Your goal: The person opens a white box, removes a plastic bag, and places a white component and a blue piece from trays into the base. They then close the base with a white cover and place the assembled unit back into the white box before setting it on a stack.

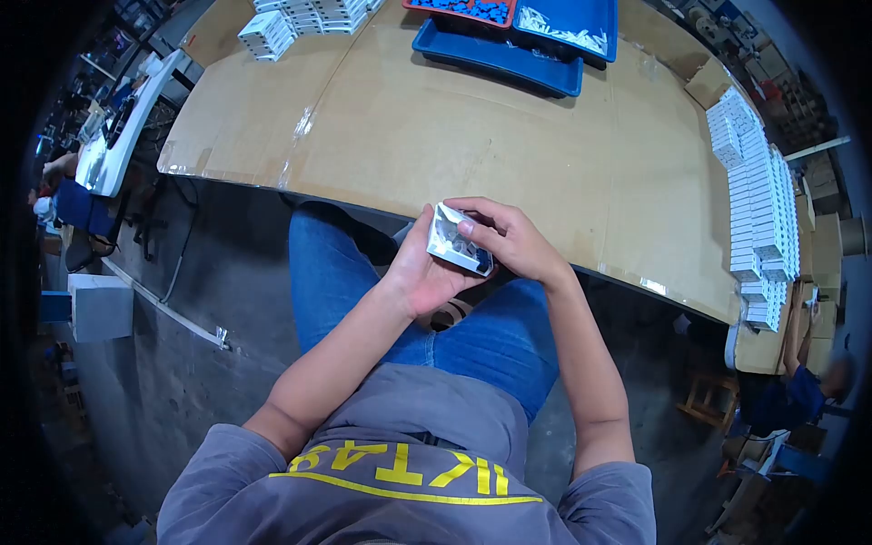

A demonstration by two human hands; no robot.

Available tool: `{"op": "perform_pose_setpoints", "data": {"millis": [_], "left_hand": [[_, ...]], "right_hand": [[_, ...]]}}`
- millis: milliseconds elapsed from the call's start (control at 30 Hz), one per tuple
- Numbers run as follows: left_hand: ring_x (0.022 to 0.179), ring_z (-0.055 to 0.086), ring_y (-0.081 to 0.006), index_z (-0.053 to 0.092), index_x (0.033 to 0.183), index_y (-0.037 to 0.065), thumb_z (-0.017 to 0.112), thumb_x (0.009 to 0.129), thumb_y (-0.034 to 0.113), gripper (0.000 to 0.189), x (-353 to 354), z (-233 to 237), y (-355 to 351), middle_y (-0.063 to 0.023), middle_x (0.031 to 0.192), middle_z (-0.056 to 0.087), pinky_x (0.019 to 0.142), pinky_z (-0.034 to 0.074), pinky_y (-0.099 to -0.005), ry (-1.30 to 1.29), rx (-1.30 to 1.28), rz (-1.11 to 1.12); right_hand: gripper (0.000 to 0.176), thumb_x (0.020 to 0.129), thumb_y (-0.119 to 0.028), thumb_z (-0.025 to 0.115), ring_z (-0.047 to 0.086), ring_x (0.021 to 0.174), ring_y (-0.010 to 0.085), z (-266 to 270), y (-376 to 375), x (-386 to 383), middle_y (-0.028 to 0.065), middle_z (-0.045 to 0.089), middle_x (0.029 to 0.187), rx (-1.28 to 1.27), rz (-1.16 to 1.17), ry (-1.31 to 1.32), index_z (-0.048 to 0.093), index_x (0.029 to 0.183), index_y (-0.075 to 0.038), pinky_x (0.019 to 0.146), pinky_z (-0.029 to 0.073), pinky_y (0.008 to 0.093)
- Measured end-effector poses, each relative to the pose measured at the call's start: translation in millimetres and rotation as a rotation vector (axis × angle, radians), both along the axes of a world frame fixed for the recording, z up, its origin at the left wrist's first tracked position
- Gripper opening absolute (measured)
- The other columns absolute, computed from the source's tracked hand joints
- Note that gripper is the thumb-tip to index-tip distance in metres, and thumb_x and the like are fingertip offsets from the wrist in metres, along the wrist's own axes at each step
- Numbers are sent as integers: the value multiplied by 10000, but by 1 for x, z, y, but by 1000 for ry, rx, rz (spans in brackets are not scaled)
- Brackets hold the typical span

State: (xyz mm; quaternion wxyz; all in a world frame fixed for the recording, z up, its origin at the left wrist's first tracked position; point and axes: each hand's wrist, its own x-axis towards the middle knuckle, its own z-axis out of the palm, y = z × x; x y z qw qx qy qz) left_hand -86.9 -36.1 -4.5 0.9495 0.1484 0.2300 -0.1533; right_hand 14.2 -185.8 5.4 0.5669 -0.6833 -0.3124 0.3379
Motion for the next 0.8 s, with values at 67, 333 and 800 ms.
{"op": "perform_pose_setpoints", "data": {"millis": [67,333,800], "left_hand": [[1313,550,-306,423,1511,130,169,1128,582,644,-1,0,-1,-144,1436,533,1078,502,-548,14,14,5],[1214,603,-313,461,1476,126,198,1122,598,646,2,-12,0,-138,1375,578,1032,520,-539,-6,-7,-9],[1108,649,-337,524,1416,112,301,1115,585,603,2,-20,5,-153,1294,630,972,540,-533,31,-35,-22]], "right_hand": [[444,1011,-241,625,638,1074,133,4,1,2,59,706,1220,-20,20,33,648,1396,-22,888,521,272],[467,1027,-315,612,628,927,74,4,4,5,28,728,1095,-58,-27,92,663,1407,-49,693,494,214],[432,1073,-393,600,653,900,108,-19,5,9,55,758,1102,-34,10,23,729,1330,-70,667,524,249]]}}
